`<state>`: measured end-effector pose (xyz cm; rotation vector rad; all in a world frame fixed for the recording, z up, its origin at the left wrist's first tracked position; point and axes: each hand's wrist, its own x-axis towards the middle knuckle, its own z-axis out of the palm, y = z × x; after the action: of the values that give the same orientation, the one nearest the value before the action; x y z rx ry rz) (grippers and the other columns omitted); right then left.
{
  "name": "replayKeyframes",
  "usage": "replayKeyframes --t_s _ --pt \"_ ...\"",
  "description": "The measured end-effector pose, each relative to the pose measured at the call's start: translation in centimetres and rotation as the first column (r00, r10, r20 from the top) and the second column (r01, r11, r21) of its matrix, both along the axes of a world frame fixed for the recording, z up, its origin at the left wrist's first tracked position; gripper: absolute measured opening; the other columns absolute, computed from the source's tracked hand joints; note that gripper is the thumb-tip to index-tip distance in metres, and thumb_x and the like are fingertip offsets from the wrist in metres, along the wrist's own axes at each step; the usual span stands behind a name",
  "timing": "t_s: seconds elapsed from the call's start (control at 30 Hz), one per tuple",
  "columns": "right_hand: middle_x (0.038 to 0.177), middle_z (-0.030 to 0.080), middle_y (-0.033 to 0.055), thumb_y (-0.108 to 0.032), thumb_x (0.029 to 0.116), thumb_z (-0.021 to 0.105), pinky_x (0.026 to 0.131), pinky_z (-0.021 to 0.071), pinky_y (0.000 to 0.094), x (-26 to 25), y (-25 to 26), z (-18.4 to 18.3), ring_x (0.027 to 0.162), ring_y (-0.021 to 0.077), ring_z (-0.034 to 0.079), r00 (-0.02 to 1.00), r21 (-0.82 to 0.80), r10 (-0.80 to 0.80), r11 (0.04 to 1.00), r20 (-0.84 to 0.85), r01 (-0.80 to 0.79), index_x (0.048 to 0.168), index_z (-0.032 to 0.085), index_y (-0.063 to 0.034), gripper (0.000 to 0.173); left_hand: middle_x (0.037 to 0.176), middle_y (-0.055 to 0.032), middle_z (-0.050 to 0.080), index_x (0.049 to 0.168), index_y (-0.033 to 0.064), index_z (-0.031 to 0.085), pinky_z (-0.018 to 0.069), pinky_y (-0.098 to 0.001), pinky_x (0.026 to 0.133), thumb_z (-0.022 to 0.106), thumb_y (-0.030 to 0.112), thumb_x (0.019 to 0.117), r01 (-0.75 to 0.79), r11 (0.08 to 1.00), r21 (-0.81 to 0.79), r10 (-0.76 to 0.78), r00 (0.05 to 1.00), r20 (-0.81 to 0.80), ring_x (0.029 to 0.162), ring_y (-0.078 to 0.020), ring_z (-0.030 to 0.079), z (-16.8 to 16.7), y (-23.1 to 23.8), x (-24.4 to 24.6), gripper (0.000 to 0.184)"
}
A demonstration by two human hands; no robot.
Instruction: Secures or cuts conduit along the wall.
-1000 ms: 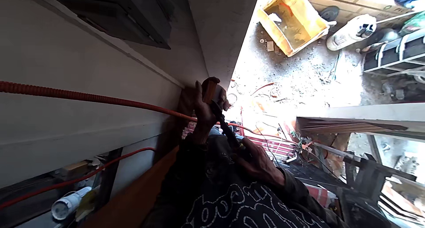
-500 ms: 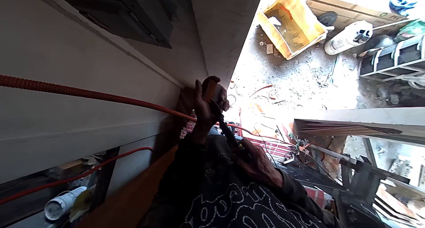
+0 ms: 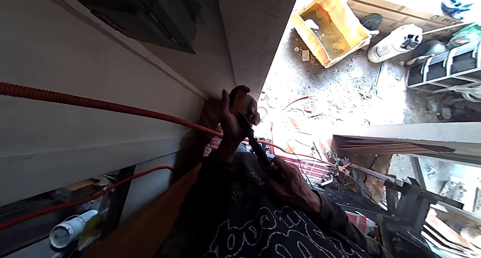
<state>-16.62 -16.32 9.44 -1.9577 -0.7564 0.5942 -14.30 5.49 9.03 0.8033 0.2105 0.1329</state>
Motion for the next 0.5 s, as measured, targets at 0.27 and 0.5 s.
replayKeyframes --t_s 0.27,0.5 --pt "0.072 0.062 0.0057 -0.033 0.0964 0.065 0.058 0.0503 0.0271 -0.05 0.14 -0.05 0.063 0.0104 0.060 1.000 0.003 -0.009 1.000 0.002 0.009 0.101 0.064 -0.0014 0.032 0.067 -0.0074 0.049 0.121 0.0175 0.058 0.0396 -0.0255 0.041 0.005 0.066 0.1029 0.013 1.000 -0.015 -0.012 0.999 0.041 0.046 -0.0162 0.045 -0.28 0.10 0.20 0.074" --pt "0.070 0.061 0.0055 -0.033 0.0955 0.065 0.057 0.0491 0.0259 -0.21 0.29 -0.21 0.060 0.0098 0.059 0.999 0.020 -0.037 0.999 0.031 0.037 0.098 0.064 -0.0012 0.032 0.065 -0.0070 0.049 0.120 0.0175 0.057 0.0398 -0.0256 0.041 0.004 0.065 0.1028 0.020 1.000 0.008 -0.020 0.999 0.025 0.046 -0.0158 0.045 -0.37 0.21 0.31 0.073"
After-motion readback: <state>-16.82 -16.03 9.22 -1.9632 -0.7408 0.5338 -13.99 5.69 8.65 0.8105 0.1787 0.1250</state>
